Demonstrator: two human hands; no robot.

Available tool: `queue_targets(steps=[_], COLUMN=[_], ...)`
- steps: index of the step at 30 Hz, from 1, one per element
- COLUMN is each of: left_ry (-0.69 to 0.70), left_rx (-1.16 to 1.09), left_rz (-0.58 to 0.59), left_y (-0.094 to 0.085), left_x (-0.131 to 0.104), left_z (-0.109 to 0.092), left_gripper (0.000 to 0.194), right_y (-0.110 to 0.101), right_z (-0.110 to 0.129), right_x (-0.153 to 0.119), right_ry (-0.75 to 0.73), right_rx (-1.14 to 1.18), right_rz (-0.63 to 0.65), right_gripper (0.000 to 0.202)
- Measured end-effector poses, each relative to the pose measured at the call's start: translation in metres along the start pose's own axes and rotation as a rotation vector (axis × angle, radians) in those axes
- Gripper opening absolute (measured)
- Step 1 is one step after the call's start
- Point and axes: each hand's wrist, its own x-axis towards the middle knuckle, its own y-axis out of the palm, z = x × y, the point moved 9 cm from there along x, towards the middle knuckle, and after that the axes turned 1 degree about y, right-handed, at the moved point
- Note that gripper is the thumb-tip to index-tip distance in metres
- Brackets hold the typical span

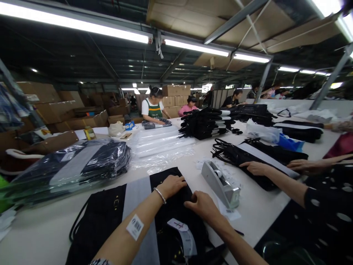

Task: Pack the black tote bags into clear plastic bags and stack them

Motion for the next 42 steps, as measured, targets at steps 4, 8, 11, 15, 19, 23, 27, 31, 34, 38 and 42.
queue_targets(steps=[4,8,11,15,19,23,27,31,34,38,42], left_ry=[0.001,0.029,0.027,0.021,-0.004,-0.012,0.053,0.218,0.329,0.366,0.386], left_rx=[0.06,0.088,0.101,0.134,0.171,0.186,0.18,0.12,0.073,0.117,0.12], left_rz=[0.043,0.048,0.043,0.064,0.077,0.057,0.05,0.036,0.015,0.049,0.029], left_y=[0.007,-0.01,-0.028,-0.034,-0.013,0.007,0.002,-0.02,-0.032,-0.036,-0.053], left_x=[0.008,0.001,-0.008,-0.011,0.01,0.038,0.035,-0.006,-0.035,-0.044,-0.036], left_z=[0.004,0.01,0.021,0.03,0.023,0.009,0.006,-0.007,-0.028,-0.047,-0.047], left_gripper=[0.018,0.016,0.02,0.02,0.022,0.023,0.025,0.015,0.014,0.02,0.019], right_y=[0.01,0.0,0.001,0.033,0.054,0.067,0.056,0.038,0.034,0.024,0.024], right_z=[-0.006,0.008,0.013,0.0,0.003,0.01,0.013,0.038,0.055,0.035,-0.01], right_x=[-0.012,-0.018,-0.017,-0.01,-0.012,-0.02,-0.029,-0.061,-0.077,-0.045,0.01], right_ry=[-0.017,-0.104,-0.092,0.123,0.136,0.089,0.001,-0.154,-0.265,-0.197,0.092], right_rx=[-0.038,0.14,0.448,0.901,1.023,0.991,0.732,0.299,0.272,0.523,0.721], right_rz=[0.043,-0.031,-0.028,0.136,0.333,0.485,0.292,0.154,0.229,0.317,0.331], right_gripper=[0.003,0.005,0.006,0.019,0.033,0.032,0.017,0.029,0.044,0.025,0.014])
